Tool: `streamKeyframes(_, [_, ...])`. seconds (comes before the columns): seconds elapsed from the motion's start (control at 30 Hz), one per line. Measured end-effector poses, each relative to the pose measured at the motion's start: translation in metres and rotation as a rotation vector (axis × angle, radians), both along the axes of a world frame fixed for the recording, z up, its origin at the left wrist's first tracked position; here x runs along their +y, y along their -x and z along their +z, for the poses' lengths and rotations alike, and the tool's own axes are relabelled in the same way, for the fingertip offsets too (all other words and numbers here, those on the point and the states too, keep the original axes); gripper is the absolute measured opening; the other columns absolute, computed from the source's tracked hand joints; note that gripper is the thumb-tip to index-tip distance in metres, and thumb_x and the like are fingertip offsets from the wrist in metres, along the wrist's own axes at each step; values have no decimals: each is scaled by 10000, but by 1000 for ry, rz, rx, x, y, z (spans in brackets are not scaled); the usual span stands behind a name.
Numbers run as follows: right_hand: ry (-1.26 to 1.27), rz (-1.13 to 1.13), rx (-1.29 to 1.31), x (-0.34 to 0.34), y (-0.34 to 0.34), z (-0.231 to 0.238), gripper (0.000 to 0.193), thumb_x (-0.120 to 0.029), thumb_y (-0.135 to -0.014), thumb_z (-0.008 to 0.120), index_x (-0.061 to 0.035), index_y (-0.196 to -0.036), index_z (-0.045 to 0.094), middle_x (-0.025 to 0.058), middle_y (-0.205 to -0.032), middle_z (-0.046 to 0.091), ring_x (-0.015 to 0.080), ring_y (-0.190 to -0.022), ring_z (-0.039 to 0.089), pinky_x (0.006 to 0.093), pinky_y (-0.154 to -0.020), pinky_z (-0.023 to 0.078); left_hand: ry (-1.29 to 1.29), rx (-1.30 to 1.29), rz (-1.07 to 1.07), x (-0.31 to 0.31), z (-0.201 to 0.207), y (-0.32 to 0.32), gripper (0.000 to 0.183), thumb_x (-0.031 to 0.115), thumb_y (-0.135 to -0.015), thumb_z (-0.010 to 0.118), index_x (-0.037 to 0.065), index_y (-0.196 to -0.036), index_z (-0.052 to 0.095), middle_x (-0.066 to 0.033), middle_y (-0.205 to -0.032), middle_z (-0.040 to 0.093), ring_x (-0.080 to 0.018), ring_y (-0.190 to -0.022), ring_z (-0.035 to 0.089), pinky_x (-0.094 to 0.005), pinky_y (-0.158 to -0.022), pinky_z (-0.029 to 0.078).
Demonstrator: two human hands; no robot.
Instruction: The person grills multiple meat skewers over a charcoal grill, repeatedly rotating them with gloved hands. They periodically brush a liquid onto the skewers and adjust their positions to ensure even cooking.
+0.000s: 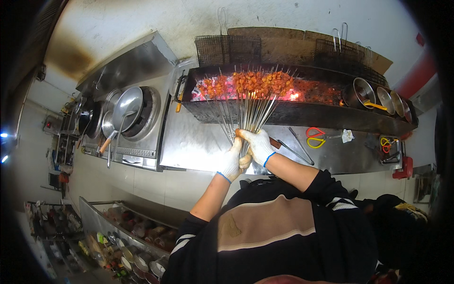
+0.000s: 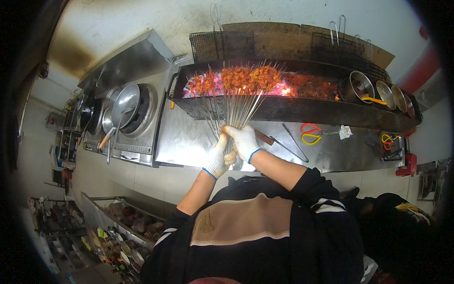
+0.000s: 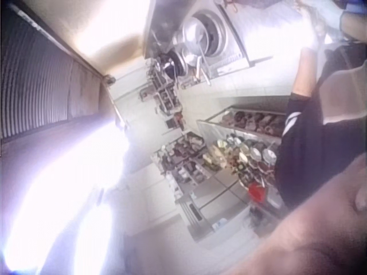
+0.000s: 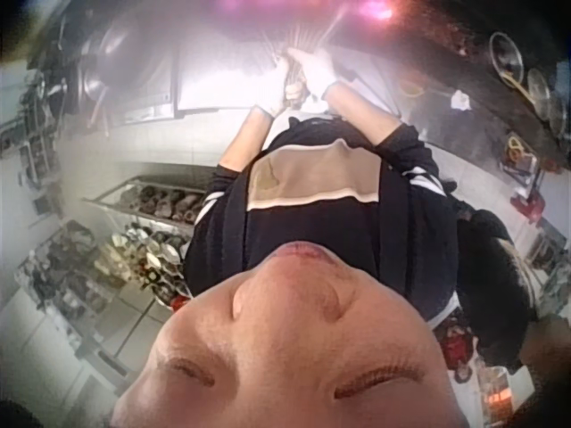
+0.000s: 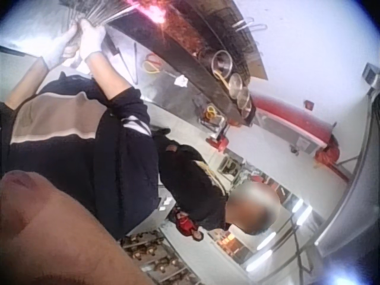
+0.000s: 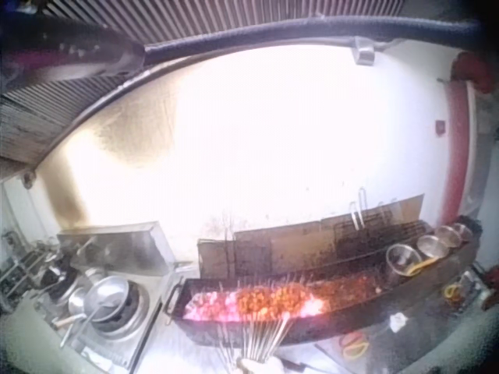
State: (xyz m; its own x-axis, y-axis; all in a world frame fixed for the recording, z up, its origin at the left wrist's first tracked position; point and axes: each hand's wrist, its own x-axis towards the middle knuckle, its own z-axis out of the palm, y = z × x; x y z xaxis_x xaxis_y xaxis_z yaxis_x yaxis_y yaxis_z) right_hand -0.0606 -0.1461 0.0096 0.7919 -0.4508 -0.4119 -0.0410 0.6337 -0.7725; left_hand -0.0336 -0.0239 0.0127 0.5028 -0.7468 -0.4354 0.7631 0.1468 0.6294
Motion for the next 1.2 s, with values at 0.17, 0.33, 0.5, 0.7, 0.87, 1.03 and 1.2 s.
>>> streamKeyframes(0.17, [111,-33,-33,-3,0,-3,196,-83,-834,726,27,-993,691,85,-880,694,164,-749,640,334,-661,519,-334,-254,181,-16,0,9,457,506,-1036,465,84,-899,574,-20,-594,543,-85,-366,357,-261,-335,212])
streamKeyframes(0.33, [177,37,-53,-11,6,-4,193,-81,-837,719,-4,-1013,694,61,-902,703,143,-780,642,312,-694,515,-79,-61,94,-10,-8,1,422,476,-1046,464,83,-935,574,-59,-678,573,-101,-400,375,-257,-353,249])
streamKeyframes(0.5, [158,-46,-26,-11,5,-5,244,-70,-850,710,-25,-1087,678,61,-967,706,146,-830,648,311,-710,522,-86,-16,110,-16,-10,3,462,495,-1042,459,61,-934,578,-67,-662,568,-106,-387,359,-262,-353,237])
streamKeyframes(0.7, [-78,59,-3,-17,19,-1,198,-98,-908,683,-40,-1097,672,58,-984,691,159,-839,661,304,-681,527,-129,-92,95,-17,2,11,415,467,-1033,502,75,-935,598,-66,-676,601,-95,-391,387,-250,-338,252])
streamKeyframes(0.87, [-229,-23,-114,-20,13,1,179,-88,-938,649,-11,-1100,644,95,-981,686,188,-852,676,345,-705,562,-94,-56,150,-22,8,10,411,452,-1034,508,60,-947,596,-74,-711,615,-102,-403,386,-252,-352,267])
streamKeyframes(1.03, [-191,33,-105,-28,13,-4,151,-59,-923,659,-21,-1069,652,83,-956,692,192,-816,679,346,-711,561,-141,-164,104,-26,9,11,286,347,-1008,594,63,-979,593,-74,-745,627,-105,-422,408,-249,-361,277])
streamKeyframes(1.2, [45,-50,-64,-29,19,-10,164,-82,-904,683,-26,-1058,690,68,-973,709,175,-826,679,326,-722,551,-39,-137,199,-31,7,18,233,315,-1004,605,82,-991,592,-69,-750,628,-109,-419,401,-255,-372,290])
